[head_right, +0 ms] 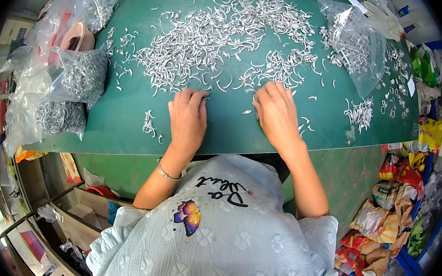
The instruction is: The person sorts small curved metal parts by hand on a workbench, picking them up from a pile and collecting them in their palm before moving them.
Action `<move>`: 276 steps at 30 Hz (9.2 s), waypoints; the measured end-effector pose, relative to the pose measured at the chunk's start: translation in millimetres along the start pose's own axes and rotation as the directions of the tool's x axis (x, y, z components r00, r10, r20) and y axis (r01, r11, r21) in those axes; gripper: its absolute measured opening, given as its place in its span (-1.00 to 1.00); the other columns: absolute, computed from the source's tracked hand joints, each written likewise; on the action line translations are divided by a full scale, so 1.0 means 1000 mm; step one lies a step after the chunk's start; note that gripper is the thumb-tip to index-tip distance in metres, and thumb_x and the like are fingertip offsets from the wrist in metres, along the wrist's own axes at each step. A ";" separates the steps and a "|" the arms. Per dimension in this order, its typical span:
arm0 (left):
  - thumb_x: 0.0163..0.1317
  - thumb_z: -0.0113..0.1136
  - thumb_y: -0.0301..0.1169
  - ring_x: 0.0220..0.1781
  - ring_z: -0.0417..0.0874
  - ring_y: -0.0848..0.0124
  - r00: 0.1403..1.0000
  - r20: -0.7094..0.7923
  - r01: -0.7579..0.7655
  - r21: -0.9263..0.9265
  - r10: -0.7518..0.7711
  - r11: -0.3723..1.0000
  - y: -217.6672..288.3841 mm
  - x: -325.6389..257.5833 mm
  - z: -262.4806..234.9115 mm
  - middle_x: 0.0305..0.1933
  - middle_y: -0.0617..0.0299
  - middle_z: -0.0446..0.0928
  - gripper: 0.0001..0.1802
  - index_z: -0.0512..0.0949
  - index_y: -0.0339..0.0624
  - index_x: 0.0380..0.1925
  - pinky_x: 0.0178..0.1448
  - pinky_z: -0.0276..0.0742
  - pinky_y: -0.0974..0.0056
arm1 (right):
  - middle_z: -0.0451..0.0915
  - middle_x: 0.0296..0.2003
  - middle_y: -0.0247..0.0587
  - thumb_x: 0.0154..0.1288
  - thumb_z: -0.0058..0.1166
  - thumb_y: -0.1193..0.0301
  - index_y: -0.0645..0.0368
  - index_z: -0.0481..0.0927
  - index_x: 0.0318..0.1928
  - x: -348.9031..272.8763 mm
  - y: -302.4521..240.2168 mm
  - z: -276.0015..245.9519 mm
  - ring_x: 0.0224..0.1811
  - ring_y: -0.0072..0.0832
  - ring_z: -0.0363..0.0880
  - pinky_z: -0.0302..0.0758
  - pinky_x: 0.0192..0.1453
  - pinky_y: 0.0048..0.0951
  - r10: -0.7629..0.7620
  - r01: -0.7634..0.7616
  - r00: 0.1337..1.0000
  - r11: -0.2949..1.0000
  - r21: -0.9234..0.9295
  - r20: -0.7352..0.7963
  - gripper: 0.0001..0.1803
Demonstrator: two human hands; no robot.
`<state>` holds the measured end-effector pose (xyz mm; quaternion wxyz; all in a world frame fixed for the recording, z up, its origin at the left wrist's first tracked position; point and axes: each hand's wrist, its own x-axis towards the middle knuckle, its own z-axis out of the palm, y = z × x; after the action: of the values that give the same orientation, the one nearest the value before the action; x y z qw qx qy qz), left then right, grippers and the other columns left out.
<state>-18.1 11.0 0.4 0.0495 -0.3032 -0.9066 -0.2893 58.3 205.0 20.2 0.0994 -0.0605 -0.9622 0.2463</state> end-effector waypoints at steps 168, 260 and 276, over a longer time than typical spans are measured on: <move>0.37 0.02 -0.55 -0.05 0.63 0.35 0.671 0.707 0.453 -0.630 0.223 0.631 0.056 -0.033 -0.018 -0.07 0.12 0.59 -0.72 0.50 -0.28 0.06 0.03 0.52 0.29 | 0.39 -0.21 -0.08 0.15 0.17 0.58 0.26 0.46 -0.24 -0.033 0.019 -0.030 -0.12 -0.09 0.46 0.44 -0.05 -0.13 0.039 -0.079 0.980 0.977 0.200 0.193 -0.82; 0.51 -0.07 -0.32 -0.42 0.36 0.52 0.357 0.870 0.912 -0.247 0.340 -0.328 0.111 0.012 0.060 -0.41 0.32 0.42 -0.70 0.51 -0.29 0.02 -0.31 0.33 0.40 | 0.50 0.03 -0.16 0.12 0.28 0.53 0.16 0.57 -0.10 0.032 0.080 -0.013 0.02 -0.14 0.43 0.41 0.06 -0.22 -0.012 0.040 0.991 0.977 0.211 -0.130 -0.70; 0.48 -0.04 -0.38 -0.35 0.42 0.49 0.312 0.873 0.930 -0.200 0.375 -0.308 0.102 -0.009 0.055 -0.33 0.27 0.48 -0.69 0.50 -0.29 0.11 -0.23 0.38 0.39 | 0.61 0.03 -0.24 0.43 -0.01 0.40 0.20 0.58 0.05 0.018 0.105 -0.092 0.05 -0.37 0.55 0.53 0.00 -0.44 0.464 -0.324 0.884 0.691 0.646 -0.053 -0.73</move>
<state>53.2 102.8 3.2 -0.7184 0.0564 -0.2661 -0.6403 68.4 341.5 50.9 0.1600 -0.2562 -0.7743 0.5562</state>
